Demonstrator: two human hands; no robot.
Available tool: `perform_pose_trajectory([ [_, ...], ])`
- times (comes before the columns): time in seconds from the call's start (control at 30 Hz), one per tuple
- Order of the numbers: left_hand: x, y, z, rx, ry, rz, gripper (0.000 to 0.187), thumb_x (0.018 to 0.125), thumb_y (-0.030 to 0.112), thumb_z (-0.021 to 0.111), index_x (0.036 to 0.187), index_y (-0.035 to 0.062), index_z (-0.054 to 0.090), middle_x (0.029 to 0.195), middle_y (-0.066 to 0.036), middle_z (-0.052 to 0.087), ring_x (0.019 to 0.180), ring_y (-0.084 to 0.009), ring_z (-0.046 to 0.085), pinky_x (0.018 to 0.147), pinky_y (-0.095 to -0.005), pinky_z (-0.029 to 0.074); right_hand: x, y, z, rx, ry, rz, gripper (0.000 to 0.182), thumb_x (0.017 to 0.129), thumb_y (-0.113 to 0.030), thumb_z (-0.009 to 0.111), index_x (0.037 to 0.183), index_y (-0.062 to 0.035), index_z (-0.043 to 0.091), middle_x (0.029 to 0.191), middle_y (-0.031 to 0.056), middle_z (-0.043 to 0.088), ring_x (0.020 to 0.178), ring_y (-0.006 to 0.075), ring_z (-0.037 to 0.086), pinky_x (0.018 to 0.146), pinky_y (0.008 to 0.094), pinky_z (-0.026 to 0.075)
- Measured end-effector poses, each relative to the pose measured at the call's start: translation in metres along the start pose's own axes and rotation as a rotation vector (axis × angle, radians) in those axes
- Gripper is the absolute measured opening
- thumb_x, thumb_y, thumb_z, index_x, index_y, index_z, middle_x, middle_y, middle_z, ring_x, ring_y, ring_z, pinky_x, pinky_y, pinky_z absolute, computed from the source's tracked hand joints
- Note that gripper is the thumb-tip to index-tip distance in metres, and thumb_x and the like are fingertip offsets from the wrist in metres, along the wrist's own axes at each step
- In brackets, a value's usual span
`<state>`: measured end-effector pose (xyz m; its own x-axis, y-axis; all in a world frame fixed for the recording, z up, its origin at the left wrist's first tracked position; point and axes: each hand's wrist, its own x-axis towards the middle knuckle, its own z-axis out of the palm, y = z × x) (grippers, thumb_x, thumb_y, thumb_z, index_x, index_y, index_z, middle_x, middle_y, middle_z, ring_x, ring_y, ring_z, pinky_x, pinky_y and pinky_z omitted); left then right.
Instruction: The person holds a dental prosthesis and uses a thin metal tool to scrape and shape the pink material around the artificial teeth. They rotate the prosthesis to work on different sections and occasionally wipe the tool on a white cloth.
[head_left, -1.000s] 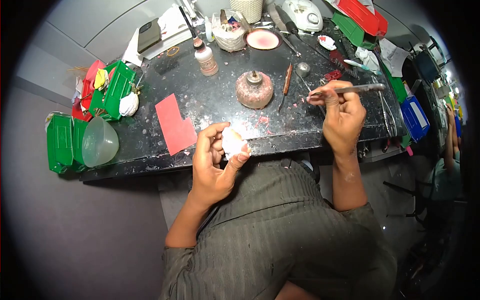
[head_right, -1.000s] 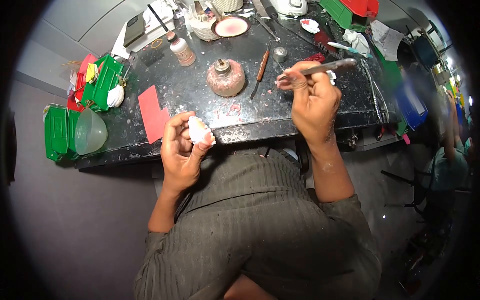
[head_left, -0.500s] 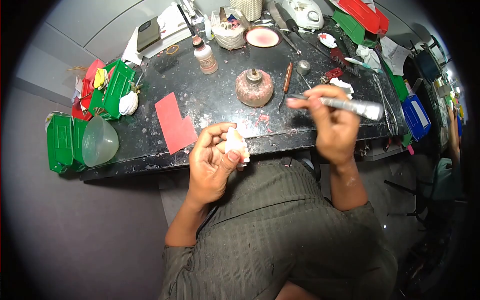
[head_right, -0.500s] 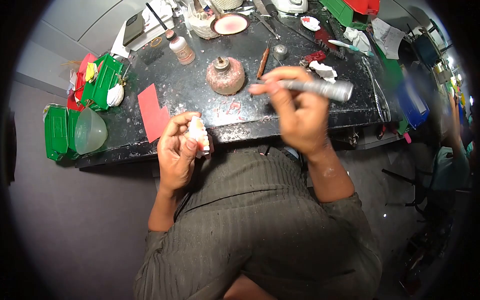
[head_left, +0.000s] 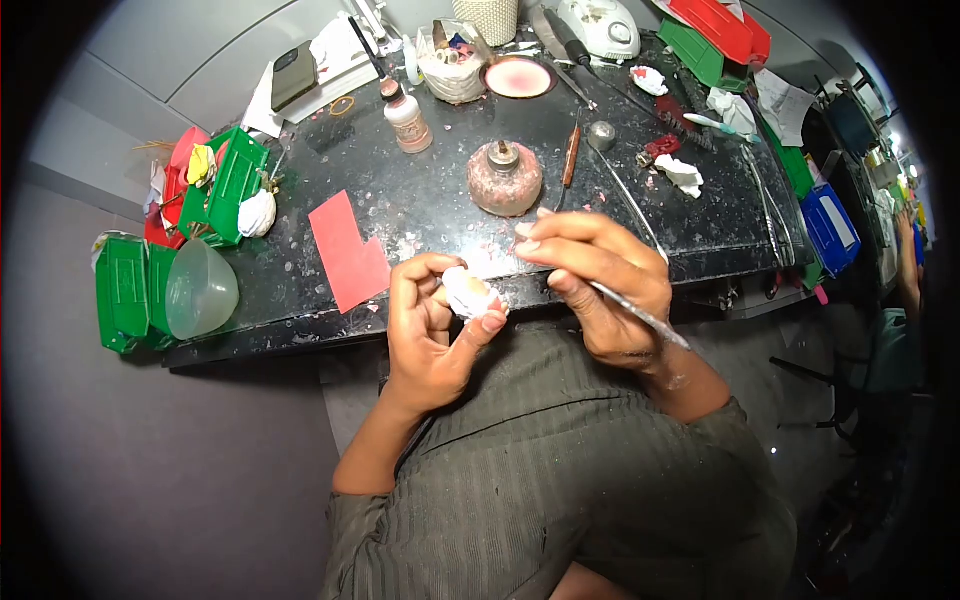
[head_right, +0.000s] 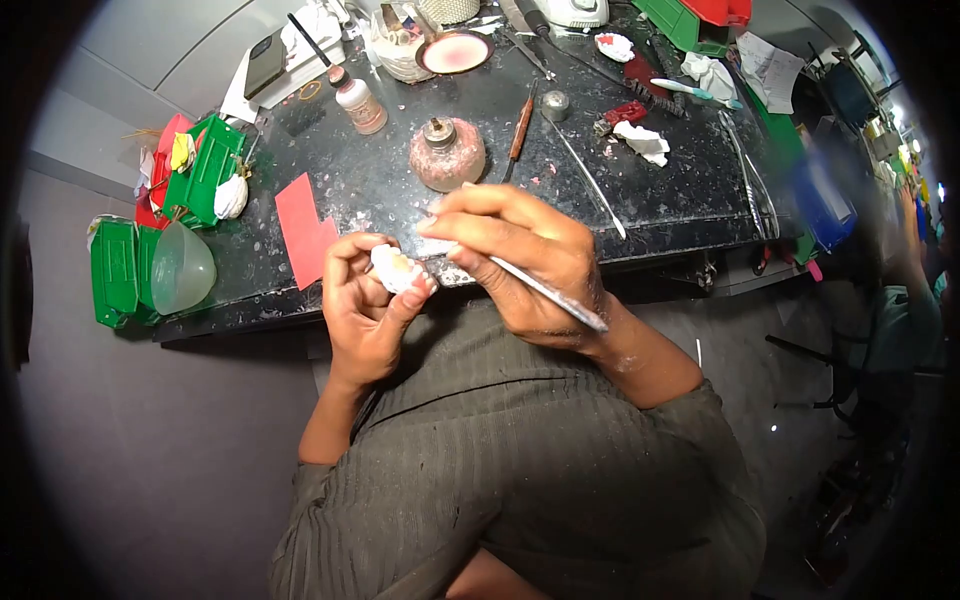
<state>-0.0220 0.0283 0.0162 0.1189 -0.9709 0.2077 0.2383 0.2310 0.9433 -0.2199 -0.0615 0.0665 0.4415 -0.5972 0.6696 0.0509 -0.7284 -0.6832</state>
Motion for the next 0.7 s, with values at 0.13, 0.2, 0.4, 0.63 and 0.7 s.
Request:
perform_pose_trajectory([
  [0.13, 0.002, -0.013, -0.004, 0.231, -0.003, 0.258, 0.061, 0.092, -0.004, 0.077, 0.131, 0.0068, 0.030, 0.115, -0.017, 0.056, 0.104, -0.0211, 0.066, 0.095, -0.0359, 0.057, -0.006, 0.003, 0.008, -0.058, -0.001, -0.040, 0.019, 0.095, -0.005, 0.075, 0.112, 0.0051, 0.075, 0.105, 0.0164, 0.078, 0.101, 0.0291, 0.077, 0.088, 0.0369, 0.061],
  [0.2, 0.007, -0.016, -0.006, 0.364, -0.034, 0.496, 0.060, 0.091, -0.003, 0.080, 0.121, 0.0069, 0.029, 0.116, -0.023, 0.056, 0.098, -0.0225, 0.065, 0.086, -0.0319, 0.055, -0.010, -0.005, 0.012, -0.068, -0.018, -0.019, 0.020, 0.093, -0.003, 0.076, 0.111, 0.0062, 0.074, 0.108, 0.0188, 0.077, 0.101, 0.0328, 0.077, 0.088, 0.0382, 0.062],
  [0.4, 0.009, -0.016, -0.002, 0.647, 0.018, 0.636, 0.059, 0.089, -0.007, 0.078, 0.116, 0.0063, 0.027, 0.112, -0.026, 0.056, 0.097, -0.0258, 0.064, 0.084, -0.0331, 0.054, -0.017, -0.006, 0.033, -0.038, -0.033, -0.185, 0.021, 0.094, 0.000, 0.073, 0.113, 0.0076, 0.071, 0.111, 0.0213, 0.074, 0.101, 0.0328, 0.077, 0.083, 0.0362, 0.063],
  [0.63, 0.011, -0.017, -0.002, 0.624, 0.019, 0.669, 0.057, 0.088, -0.014, 0.071, 0.113, 0.0077, 0.025, 0.112, -0.028, 0.055, 0.097, -0.0264, 0.063, 0.082, -0.0334, 0.054, -0.018, -0.005, 0.037, -0.049, -0.050, -0.217, 0.018, 0.094, 0.004, 0.070, 0.111, 0.0090, 0.072, 0.111, 0.0229, 0.075, 0.105, 0.0338, 0.077, 0.087, 0.0374, 0.064],
  [0.7, 0.011, -0.017, -0.002, 0.633, 0.020, 0.667, 0.057, 0.088, -0.014, 0.071, 0.113, 0.0081, 0.025, 0.112, -0.028, 0.055, 0.097, -0.0265, 0.063, 0.082, -0.0336, 0.054, -0.018, -0.004, 0.039, -0.063, -0.034, -0.241, 0.017, 0.093, 0.005, 0.070, 0.109, 0.0092, 0.072, 0.110, 0.0226, 0.075, 0.104, 0.0340, 0.077, 0.088, 0.0380, 0.064],
])
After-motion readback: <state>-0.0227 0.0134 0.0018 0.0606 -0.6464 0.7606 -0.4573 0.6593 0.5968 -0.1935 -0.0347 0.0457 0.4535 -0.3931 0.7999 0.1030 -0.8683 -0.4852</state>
